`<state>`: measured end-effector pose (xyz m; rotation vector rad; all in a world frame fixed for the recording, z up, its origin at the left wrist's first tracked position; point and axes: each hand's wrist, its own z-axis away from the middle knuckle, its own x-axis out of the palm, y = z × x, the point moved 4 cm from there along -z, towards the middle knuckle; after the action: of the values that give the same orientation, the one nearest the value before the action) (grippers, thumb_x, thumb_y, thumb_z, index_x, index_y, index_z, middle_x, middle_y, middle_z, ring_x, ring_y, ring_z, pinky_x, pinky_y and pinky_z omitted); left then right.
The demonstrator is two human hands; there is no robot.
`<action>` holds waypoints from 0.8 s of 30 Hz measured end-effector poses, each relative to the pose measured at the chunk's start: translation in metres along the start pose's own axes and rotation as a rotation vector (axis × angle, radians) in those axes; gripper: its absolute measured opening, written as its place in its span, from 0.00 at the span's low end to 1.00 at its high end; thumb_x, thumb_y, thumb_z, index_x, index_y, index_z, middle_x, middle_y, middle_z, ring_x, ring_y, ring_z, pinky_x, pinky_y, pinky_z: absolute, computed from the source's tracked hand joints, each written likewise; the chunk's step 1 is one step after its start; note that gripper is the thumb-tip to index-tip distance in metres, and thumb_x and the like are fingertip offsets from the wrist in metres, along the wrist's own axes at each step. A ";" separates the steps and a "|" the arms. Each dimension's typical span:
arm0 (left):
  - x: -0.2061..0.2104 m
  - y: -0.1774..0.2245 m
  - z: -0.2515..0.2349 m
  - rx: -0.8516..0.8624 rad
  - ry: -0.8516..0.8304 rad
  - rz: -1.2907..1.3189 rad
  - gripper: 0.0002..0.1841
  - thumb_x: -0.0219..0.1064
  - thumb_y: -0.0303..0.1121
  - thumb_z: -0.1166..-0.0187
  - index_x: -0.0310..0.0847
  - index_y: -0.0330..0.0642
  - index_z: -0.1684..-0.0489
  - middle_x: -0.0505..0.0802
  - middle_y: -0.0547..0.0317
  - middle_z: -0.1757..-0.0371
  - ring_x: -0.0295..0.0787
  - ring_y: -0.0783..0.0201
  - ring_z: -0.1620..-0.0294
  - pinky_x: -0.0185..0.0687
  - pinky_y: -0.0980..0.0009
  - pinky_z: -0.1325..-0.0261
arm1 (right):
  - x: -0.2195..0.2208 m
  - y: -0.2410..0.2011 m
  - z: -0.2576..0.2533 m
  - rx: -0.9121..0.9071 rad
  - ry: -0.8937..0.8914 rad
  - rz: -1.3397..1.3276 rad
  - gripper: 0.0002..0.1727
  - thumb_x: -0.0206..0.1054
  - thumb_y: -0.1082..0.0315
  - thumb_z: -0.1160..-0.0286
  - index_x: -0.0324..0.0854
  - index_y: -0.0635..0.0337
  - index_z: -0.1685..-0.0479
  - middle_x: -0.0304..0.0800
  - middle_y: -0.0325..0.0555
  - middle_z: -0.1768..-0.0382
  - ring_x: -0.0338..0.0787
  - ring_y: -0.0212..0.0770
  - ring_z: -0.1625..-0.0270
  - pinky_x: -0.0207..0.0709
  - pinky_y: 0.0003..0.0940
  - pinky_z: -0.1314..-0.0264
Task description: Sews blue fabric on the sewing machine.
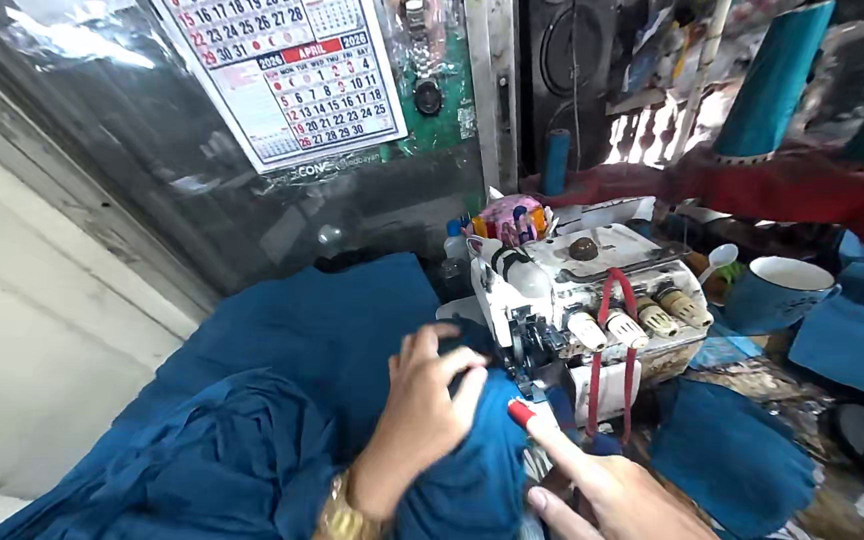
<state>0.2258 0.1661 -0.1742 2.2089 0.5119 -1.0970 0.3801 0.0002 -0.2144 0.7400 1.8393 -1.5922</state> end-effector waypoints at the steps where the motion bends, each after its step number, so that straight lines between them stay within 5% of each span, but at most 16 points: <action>1: 0.000 -0.009 -0.011 -0.032 -0.037 0.062 0.12 0.62 0.53 0.18 0.93 0.69 0.52 0.77 0.66 0.19 0.68 0.54 0.17 0.71 0.39 0.27 | 0.001 -0.005 -0.007 0.010 -0.056 -0.021 0.37 0.54 0.45 0.11 0.53 0.41 0.04 0.94 0.44 0.63 0.92 0.46 0.66 0.86 0.54 0.61; 3: -0.001 -0.023 -0.025 -0.093 -0.116 0.163 0.10 0.63 0.48 0.15 0.90 0.65 0.50 0.76 0.65 0.17 0.68 0.57 0.15 0.72 0.43 0.22 | 0.006 -0.010 -0.022 0.028 -0.128 -0.071 0.39 0.50 0.39 0.11 0.45 0.37 0.02 0.92 0.44 0.61 0.91 0.46 0.61 0.86 0.55 0.55; 5: -0.007 -0.030 -0.021 -0.133 -0.122 0.156 0.09 0.63 0.44 0.14 0.88 0.60 0.47 0.87 0.68 0.33 0.81 0.65 0.29 0.82 0.51 0.29 | 0.006 -0.014 -0.030 0.020 -0.117 -0.116 0.36 0.48 0.42 0.10 0.51 0.36 0.04 0.93 0.46 0.56 0.92 0.47 0.54 0.84 0.55 0.49; 7: -0.017 -0.028 0.007 -0.133 -0.036 0.027 0.09 0.64 0.40 0.17 0.89 0.57 0.49 0.92 0.68 0.46 0.89 0.64 0.41 0.87 0.51 0.39 | 0.010 -0.015 -0.022 -0.026 -0.036 -0.175 0.31 0.49 0.45 0.08 0.63 0.41 0.09 0.93 0.44 0.62 0.92 0.45 0.60 0.84 0.53 0.55; 10: -0.028 0.019 0.068 -0.016 0.087 -0.025 0.08 0.69 0.35 0.29 0.94 0.51 0.60 0.92 0.59 0.57 0.90 0.62 0.54 0.89 0.59 0.54 | 0.017 -0.006 0.008 -0.066 0.206 -0.417 0.18 0.60 0.54 0.11 0.83 0.50 0.32 0.96 0.36 0.53 0.94 0.32 0.56 0.91 0.40 0.51; 12: -0.015 0.060 0.094 0.026 0.048 0.063 0.08 0.71 0.37 0.26 0.95 0.54 0.55 0.92 0.59 0.55 0.88 0.61 0.52 0.85 0.60 0.50 | 0.017 0.009 0.016 0.058 0.463 -0.575 0.09 0.73 0.62 0.22 0.89 0.55 0.50 0.96 0.35 0.58 0.96 0.33 0.60 0.95 0.35 0.56; 14: -0.001 0.082 0.097 0.065 0.030 0.136 0.14 0.69 0.38 0.23 0.94 0.54 0.43 0.92 0.59 0.51 0.86 0.62 0.48 0.80 0.60 0.45 | 0.017 0.031 0.010 0.157 0.721 -0.764 0.09 0.79 0.69 0.31 0.88 0.62 0.57 0.96 0.44 0.66 0.96 0.39 0.66 0.93 0.34 0.63; 17: -0.039 0.071 0.085 0.053 0.099 0.289 0.12 0.68 0.35 0.20 0.95 0.52 0.45 0.93 0.56 0.48 0.89 0.64 0.48 0.87 0.66 0.46 | 0.015 0.022 0.011 0.114 0.829 -0.982 0.13 0.72 0.75 0.27 0.79 0.69 0.48 0.88 0.51 0.64 0.89 0.42 0.64 0.87 0.33 0.62; 19: -0.077 0.050 0.074 0.071 0.168 0.386 0.08 0.70 0.30 0.22 0.95 0.48 0.52 0.92 0.59 0.51 0.89 0.66 0.50 0.89 0.70 0.49 | 0.017 -0.012 0.021 -0.019 0.706 -0.912 0.16 0.68 0.74 0.24 0.74 0.70 0.41 0.87 0.49 0.58 0.89 0.39 0.57 0.87 0.34 0.55; 22: -0.090 0.033 0.058 0.131 0.214 0.347 0.07 0.68 0.36 0.20 0.92 0.53 0.53 0.93 0.68 0.50 0.91 0.68 0.49 0.91 0.68 0.48 | 0.032 -0.037 0.013 -0.156 0.430 -0.715 0.31 0.78 0.58 0.28 0.74 0.66 0.32 0.89 0.48 0.40 0.90 0.39 0.37 0.87 0.41 0.33; 24: -0.078 0.025 0.052 0.109 0.079 0.311 0.07 0.69 0.38 0.22 0.92 0.63 0.53 0.91 0.74 0.52 0.89 0.70 0.50 0.93 0.66 0.51 | 0.033 -0.027 0.001 -0.098 0.460 -0.651 0.24 0.75 0.56 0.25 0.78 0.60 0.36 0.91 0.42 0.46 0.92 0.36 0.46 0.91 0.38 0.43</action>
<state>0.1650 0.1069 -0.1267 2.3360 0.1343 -0.8935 0.3384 -0.0031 -0.2212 0.5129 2.6748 -1.7930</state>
